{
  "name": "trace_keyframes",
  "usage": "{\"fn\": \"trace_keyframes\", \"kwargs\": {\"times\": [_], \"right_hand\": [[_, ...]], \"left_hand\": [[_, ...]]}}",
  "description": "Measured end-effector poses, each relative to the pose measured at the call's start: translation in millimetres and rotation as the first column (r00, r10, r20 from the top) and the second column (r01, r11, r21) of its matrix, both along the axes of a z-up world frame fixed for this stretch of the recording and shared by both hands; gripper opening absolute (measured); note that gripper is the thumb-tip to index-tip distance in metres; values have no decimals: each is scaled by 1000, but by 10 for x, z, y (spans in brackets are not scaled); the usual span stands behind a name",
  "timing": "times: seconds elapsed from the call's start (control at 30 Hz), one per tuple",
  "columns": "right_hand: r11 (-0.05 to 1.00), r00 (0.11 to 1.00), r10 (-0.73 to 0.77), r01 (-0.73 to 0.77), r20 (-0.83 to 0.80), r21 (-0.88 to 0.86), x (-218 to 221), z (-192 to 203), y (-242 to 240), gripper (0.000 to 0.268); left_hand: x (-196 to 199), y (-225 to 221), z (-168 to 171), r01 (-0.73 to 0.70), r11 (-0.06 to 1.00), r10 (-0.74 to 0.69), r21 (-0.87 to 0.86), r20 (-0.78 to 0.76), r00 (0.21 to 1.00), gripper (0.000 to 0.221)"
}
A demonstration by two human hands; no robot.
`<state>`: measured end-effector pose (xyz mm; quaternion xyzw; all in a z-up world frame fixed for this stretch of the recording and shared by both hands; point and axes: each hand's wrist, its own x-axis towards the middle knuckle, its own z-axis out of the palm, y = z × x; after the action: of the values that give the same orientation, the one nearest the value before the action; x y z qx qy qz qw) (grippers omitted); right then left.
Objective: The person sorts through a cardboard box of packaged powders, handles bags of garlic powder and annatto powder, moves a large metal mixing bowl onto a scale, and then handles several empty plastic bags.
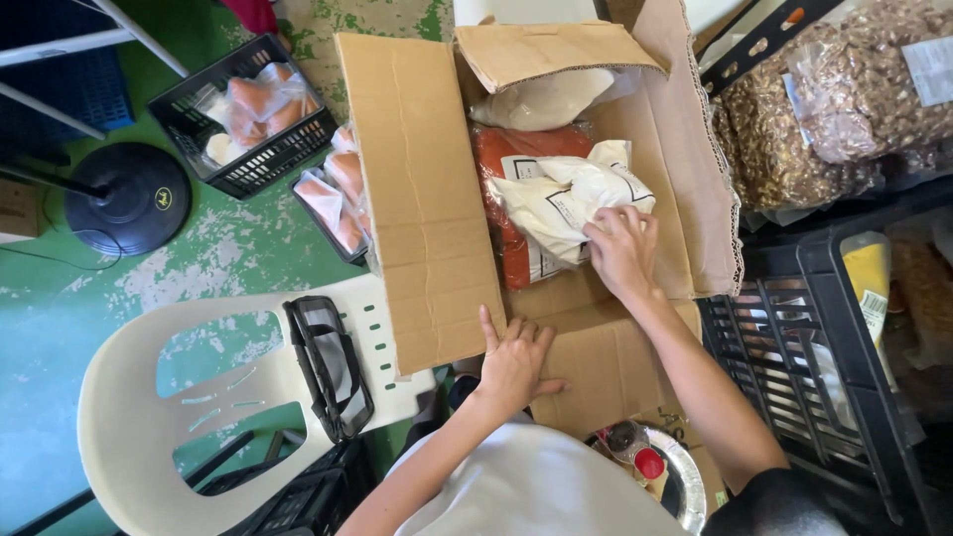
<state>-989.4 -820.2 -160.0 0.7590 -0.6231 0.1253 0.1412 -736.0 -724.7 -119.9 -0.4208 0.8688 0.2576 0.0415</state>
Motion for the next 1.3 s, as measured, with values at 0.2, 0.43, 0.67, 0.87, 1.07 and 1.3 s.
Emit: {"fn": "trace_keyframes", "kwargs": {"times": [0.2, 0.43, 0.67, 0.87, 1.07, 1.3], "right_hand": [[995, 929, 63, -32, 365, -91, 31, 206, -45, 11], [994, 696, 61, -109, 715, 21, 296, 671, 217, 16], [974, 651, 198, -212, 733, -75, 847, 1250, 485, 16], [935, 674, 249, -356, 695, 10, 768, 1429, 573, 15], [913, 314, -244, -243, 917, 326, 457, 1510, 610, 36], [630, -405, -770, -361, 493, 687, 418, 1083, 562, 59]], "left_hand": [[6, -252, 404, -219, 785, 566, 580, -528, 633, 77], [-159, -664, 854, -93, 243, 960, 966, -225, 167, 98], [-368, -747, 2, 356, -93, 992, 930, 117, -47, 90], [-363, -806, -35, 508, -144, 974, 849, 213, -81, 64], [-225, -797, 170, 536, -162, 975, 829, 217, -41, 70], [-143, -764, -87, 580, -200, 976, 790, 216, 42, 63]]}}
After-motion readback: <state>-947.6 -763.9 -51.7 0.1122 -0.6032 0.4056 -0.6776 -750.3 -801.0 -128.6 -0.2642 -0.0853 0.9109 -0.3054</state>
